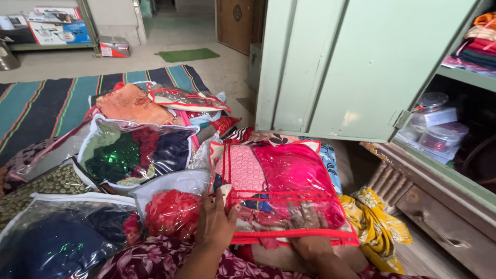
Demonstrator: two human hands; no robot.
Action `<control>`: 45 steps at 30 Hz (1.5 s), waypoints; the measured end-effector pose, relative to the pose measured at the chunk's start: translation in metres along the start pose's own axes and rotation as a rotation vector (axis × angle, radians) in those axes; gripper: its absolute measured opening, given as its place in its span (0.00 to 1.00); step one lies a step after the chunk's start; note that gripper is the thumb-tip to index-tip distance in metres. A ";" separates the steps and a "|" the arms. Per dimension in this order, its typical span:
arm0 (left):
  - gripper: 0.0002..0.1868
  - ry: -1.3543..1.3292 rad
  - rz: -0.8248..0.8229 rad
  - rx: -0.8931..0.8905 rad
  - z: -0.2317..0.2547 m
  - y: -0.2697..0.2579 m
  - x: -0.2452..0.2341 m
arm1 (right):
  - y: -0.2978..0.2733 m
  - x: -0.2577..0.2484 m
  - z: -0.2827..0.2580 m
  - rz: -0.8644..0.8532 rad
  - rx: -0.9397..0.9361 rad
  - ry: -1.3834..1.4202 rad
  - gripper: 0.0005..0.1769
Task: The person sits on the floor and packs folded clothes into clear plastic zip-lock bags. They open the bags, insert the clothes, press out air, and seal the zippers. The person handles multiple bags containing different colored garments.
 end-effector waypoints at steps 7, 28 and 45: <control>0.53 0.183 -0.243 0.016 0.046 -0.056 -0.034 | -0.022 -0.106 -0.022 -0.276 0.184 0.401 0.24; 0.06 -0.270 0.010 0.734 0.113 -0.107 -0.061 | -0.044 -0.118 -0.040 -0.275 -0.246 0.426 0.17; 0.13 0.254 -0.532 0.426 0.117 -0.045 -0.032 | -0.024 -0.134 -0.046 -0.348 -0.108 0.371 0.28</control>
Point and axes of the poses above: each hand's wrist, its own y-axis towards the middle knuckle, its own x-axis out of the palm, z = x × y, the point moved 3 cm from there along y, towards the middle knuckle, and after that the axes turned 13 degrees about -y, right-handed, at the moved point
